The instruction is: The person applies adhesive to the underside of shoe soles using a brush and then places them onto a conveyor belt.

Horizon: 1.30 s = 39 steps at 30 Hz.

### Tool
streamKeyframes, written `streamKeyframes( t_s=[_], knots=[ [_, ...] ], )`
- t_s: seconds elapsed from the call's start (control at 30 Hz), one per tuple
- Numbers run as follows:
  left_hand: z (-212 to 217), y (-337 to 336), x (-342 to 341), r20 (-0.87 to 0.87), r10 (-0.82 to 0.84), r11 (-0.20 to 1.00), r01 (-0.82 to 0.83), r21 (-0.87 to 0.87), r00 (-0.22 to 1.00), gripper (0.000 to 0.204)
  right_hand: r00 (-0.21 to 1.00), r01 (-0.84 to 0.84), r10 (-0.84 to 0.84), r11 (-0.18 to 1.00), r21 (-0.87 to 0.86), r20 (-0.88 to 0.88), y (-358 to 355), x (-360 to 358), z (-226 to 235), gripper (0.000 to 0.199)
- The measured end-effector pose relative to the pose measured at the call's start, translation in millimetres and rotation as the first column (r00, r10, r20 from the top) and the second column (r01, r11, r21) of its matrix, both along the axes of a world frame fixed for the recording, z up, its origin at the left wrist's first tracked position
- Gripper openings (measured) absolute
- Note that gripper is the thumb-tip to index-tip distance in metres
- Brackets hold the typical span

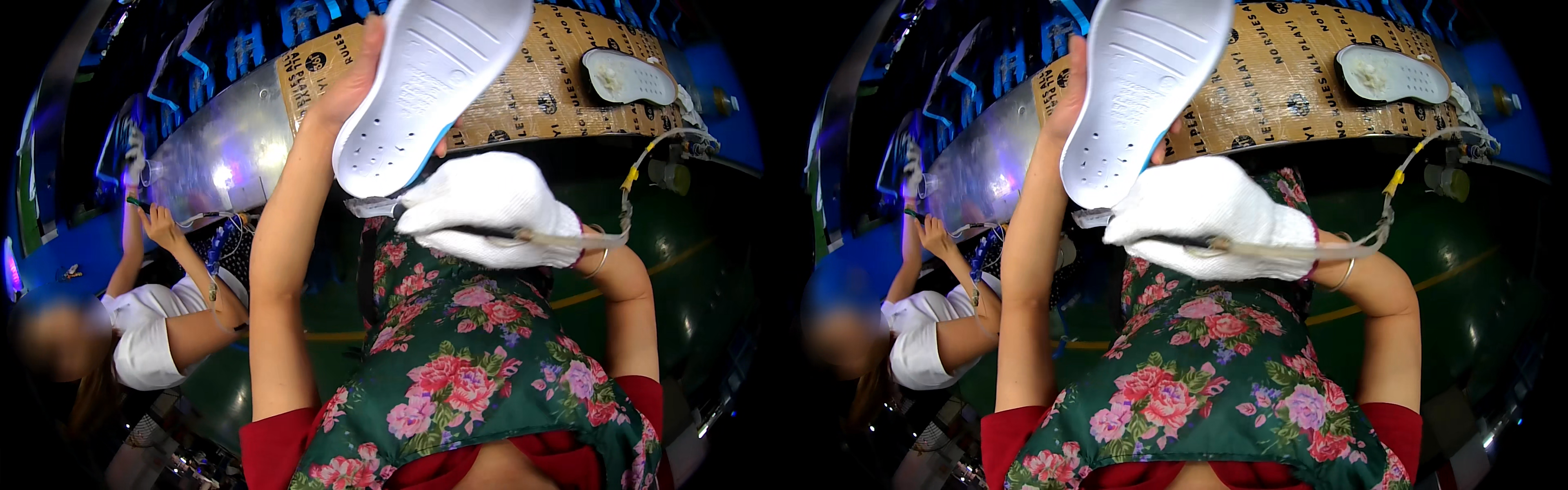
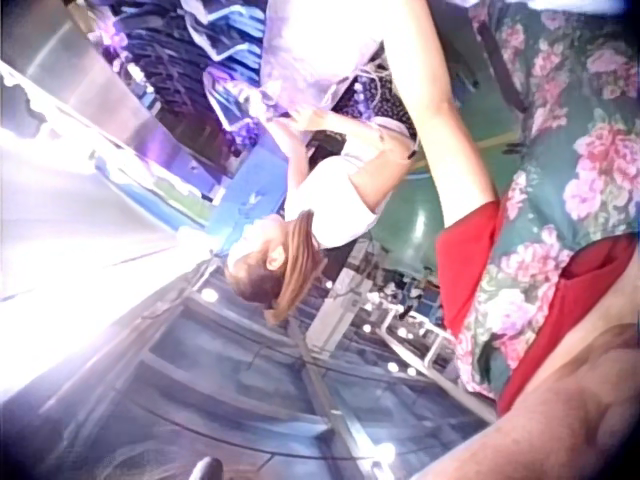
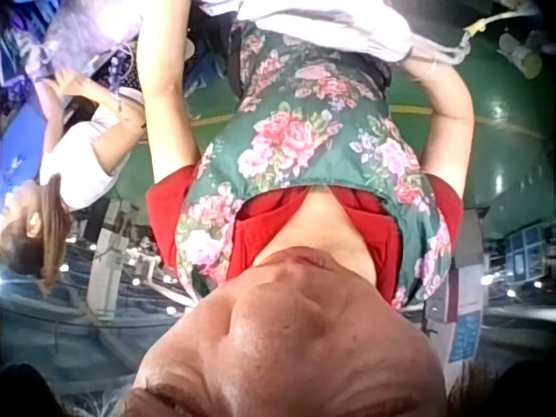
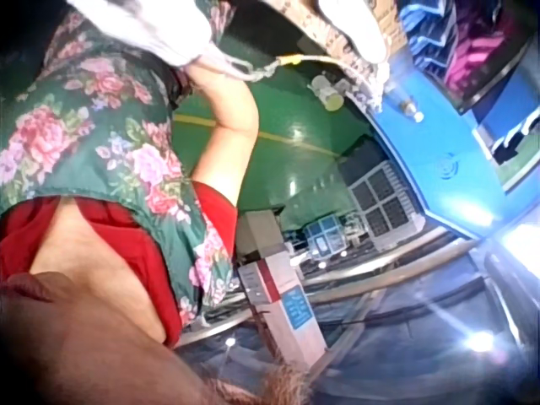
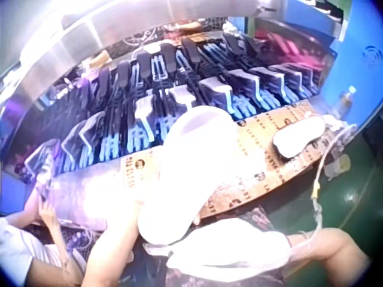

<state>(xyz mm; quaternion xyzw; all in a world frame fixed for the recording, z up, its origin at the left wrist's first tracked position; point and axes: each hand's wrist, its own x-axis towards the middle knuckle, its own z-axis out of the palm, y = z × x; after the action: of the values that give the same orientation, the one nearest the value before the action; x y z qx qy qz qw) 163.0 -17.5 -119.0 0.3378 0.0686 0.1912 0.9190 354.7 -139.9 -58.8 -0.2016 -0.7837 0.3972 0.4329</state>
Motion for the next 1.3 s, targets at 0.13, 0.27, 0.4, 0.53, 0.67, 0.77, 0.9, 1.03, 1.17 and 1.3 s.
streamKeyframes(
  t_s=[0.13,0.27,0.4,0.53,0.67,0.77,0.9,1.03,1.17,1.3],
  knots=[
    [12,-4,16,-0.346,0.309,0.929,-0.203,0.309,0.886,0.071,0.952,0.043,-0.071,0.994,0.099,0.299,-3,7,-3,0.028],
    [40,-4,26,-0.653,0.293,0.842,0.134,0.522,0.699,0.085,0.988,0.057,-0.086,0.975,0.213,0.127,0,-1,-15,0.023],
    [24,5,27,-0.769,0.285,0.736,0.384,0.558,0.572,0.108,0.986,0.079,-0.078,0.997,0.002,0.145,4,6,3,0.020],
    [43,8,38,-0.842,0.223,0.666,0.554,0.499,0.490,0.115,0.963,0.051,-0.087,0.988,0.142,0.254,2,9,-8,0.022],
    [46,11,36,-0.867,0.170,0.602,0.648,0.467,0.468,0.118,0.972,0.122,-0.059,0.954,-0.274,0.227,3,18,-4,0.020],
    [51,16,35,-0.889,0.146,0.590,0.683,0.430,0.434,0.113,0.964,0.088,-0.070,0.995,-0.057,0.256,7,18,-7,0.018],
    [37,16,26,-0.852,-0.063,0.834,0.496,0.240,0.519,0.101,0.989,0.149,-0.117,0.852,-0.502,0.096,4,23,-5,0.018],
    [12,3,12,-0.612,-0.204,0.978,0.127,-0.169,0.764,0.092,0.905,0.380,-0.398,0.605,-0.700,0.147,9,33,4,0.016],
    [-39,-13,15,-0.048,-0.084,0.922,0.060,-0.383,0.995,0.097,0.840,0.436,-0.541,0.619,-0.653,0.049,17,48,-3,0.020],
    [-52,-49,32,-0.023,0.204,0.867,-0.192,-0.459,0.979,0.083,0.827,0.549,-0.556,0.766,-0.334,0.084,33,49,-3,0.019]
  ],
)
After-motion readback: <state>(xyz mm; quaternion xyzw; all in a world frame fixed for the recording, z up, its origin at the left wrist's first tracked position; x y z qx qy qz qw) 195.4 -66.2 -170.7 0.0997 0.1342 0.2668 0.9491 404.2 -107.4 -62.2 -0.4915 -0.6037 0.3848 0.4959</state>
